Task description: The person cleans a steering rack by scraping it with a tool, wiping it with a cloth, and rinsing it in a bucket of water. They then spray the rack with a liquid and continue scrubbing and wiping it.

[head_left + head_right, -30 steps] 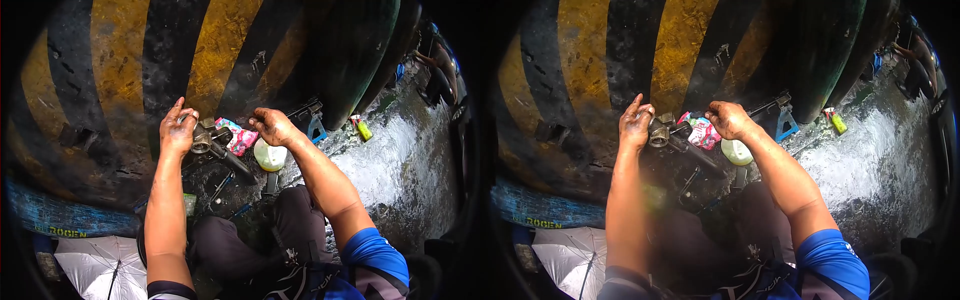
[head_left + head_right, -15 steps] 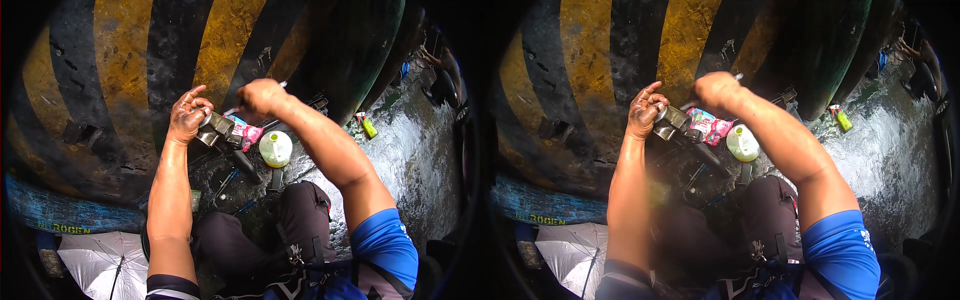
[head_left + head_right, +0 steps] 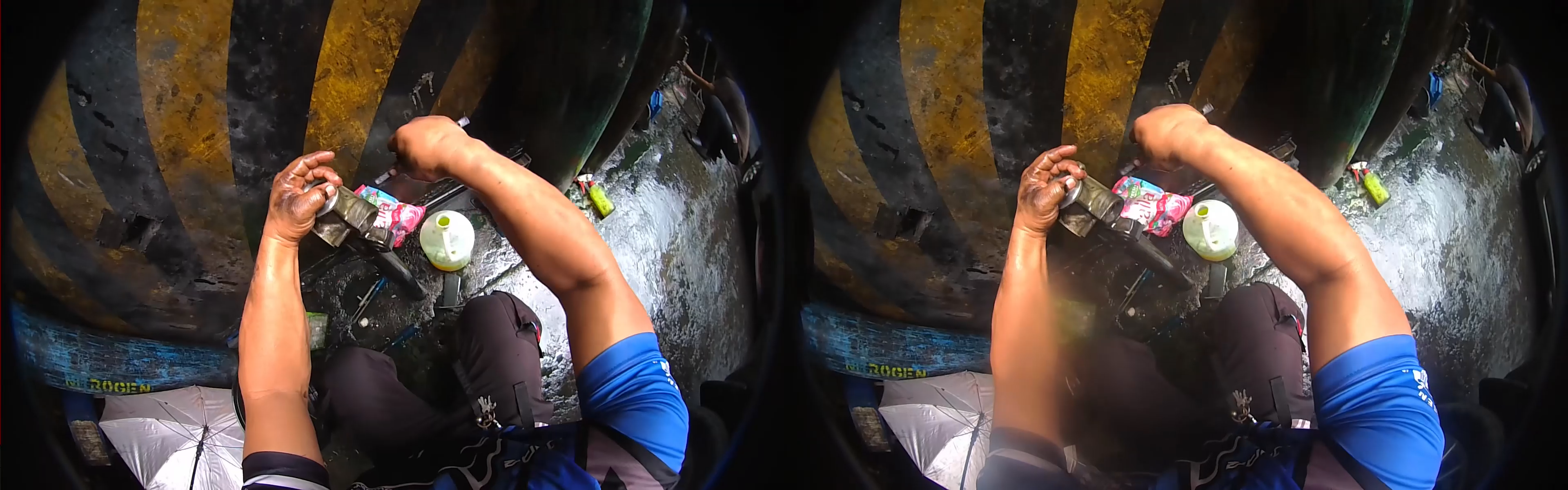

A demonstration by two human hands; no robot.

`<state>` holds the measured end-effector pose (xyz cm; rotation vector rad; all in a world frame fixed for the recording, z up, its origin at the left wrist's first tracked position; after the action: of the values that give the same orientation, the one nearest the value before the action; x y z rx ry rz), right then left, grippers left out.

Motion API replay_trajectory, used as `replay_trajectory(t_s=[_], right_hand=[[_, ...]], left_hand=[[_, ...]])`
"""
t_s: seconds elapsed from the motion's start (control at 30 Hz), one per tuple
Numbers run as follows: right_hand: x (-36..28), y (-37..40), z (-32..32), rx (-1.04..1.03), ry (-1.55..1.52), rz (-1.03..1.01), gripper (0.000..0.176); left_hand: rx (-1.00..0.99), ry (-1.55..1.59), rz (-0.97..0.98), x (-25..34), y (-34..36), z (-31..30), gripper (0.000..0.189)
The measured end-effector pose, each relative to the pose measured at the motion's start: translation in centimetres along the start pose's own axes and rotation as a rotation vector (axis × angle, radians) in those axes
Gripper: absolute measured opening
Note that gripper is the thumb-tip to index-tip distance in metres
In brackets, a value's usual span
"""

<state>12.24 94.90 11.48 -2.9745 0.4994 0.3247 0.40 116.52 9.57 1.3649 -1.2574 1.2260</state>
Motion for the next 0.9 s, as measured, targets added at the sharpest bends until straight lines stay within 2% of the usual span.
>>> replay_trajectory(t_s=[0.03, 0.07, 0.13, 0.17, 0.2, 0.27, 0.33, 0.37, 0.4, 0.47, 0.53, 0.6, 0.63, 0.67, 0.73, 0.8, 0.87, 0.9], right_hand=[[-0.2, -0.2, 0.4, 0.014, -0.065, -0.028, 0.032], [-3.0, 1.0, -0.9, 0.104, -0.063, -0.147, 0.032], [-4.8, 0.8, 0.5, 0.074, -0.141, -0.24, 0.033], [-3.6, 0.4, 0.3, -0.01, -0.18, -0.183, 0.033], [-2.4, 0.2, -0.2, -0.083, -0.071, 0.009, 0.032], [-1.9, 0.6, -0.7, -0.094, -0.1, -0.023, 0.031], [-4.9, 2.0, -0.9, 0.062, -0.217, -0.223, 0.032], [-4.3, 1.7, 0.8, 0.044, -0.138, -0.218, 0.031], [-3.3, 1.9, 1.0, 0.051, -0.208, -0.138, 0.032], [-2.0, 2.2, 0.1, 0.015, -0.069, 0.009, 0.031], [-3.4, 2.3, 0.0, 0.165, -0.157, -0.154, 0.03], [-6.1, 2.0, -1.0, 0.036, -0.137, -0.173, 0.036], [-5.1, 0.9, -0.1, -0.042, -0.133, -0.112, 0.036], [-3.2, 0.6, 0.8, 0.026, -0.206, -0.066, 0.035], [-2.7, 1.0, -0.6, 0.084, -0.098, -0.027, 0.036], [-4.0, 1.5, -0.1, 0.195, -0.21, -0.231, 0.037], [-3.8, 1.2, 0.8, 0.012, -0.255, -0.056, 0.04], [-3.8, 1.2, 1.0, 0.016, -0.24, -0.049, 0.041]], left_hand=[[-0.029, 0.016, 0.01, 0.0, 0.4, -0.2, 0.05], [-0.064, 0.036, 0.021, 0.1, 0.3, -0.1, 0.05], [-0.041, 0.005, 0.011, 0.1, 0.0, 0.5, 0.052], [-0.044, -0.016, 0.001, -0.1, 0.2, 0.6, 0.051], [-0.045, -0.042, 0.006, 0.1, 0.1, 0.5, 0.05], [-0.042, -0.029, 0.02, 0.1, 0.7, 0.1, 0.048], [-0.059, -0.011, 0.028, 0.1, 0.4, 0.3, 0.046], [-0.046, -0.031, 0.022, 0.1, 0.3, 0.4, 0.046], [-0.036, -0.056, 0.015, 0.0, 0.2, 0.1, 0.046], [0.0, -0.044, 0.009, -0.3, 0.3, -0.4, 0.046], [-0.05, -0.013, 0.049, -0.1, 0.3, -0.4, 0.042], [-0.061, 0.011, 0.039, 0.1, 0.2, 0.3, 0.043], [-0.082, -0.014, 0.016, 0.3, 0.2, 0.6, 0.044], [-0.107, -0.046, -0.006, 0.6, 0.3, 0.6, 0.044], [-0.115, -0.038, 0.008, 0.3, 0.5, 0.0, 0.048], [-0.117, 0.008, -0.005, 0.4, 0.8, 0.2, 0.051], [-0.124, 0.004, -0.012, 0.2, 1.1, 0.6, 0.053], [-0.119, -0.007, 0.003, 0.5, 0.9, 0.5, 0.054]])
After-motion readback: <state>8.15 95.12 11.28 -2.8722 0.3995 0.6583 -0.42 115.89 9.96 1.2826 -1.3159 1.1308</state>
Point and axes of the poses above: each hand's wrist, its own y-axis away from the middle knuckle, its own z-axis out of the palm, x = y × z, the point moved 1 cm from there along -y, towards the middle knuckle, and after that the axes turned 14 degrees about -z, right-handed, at the moved point
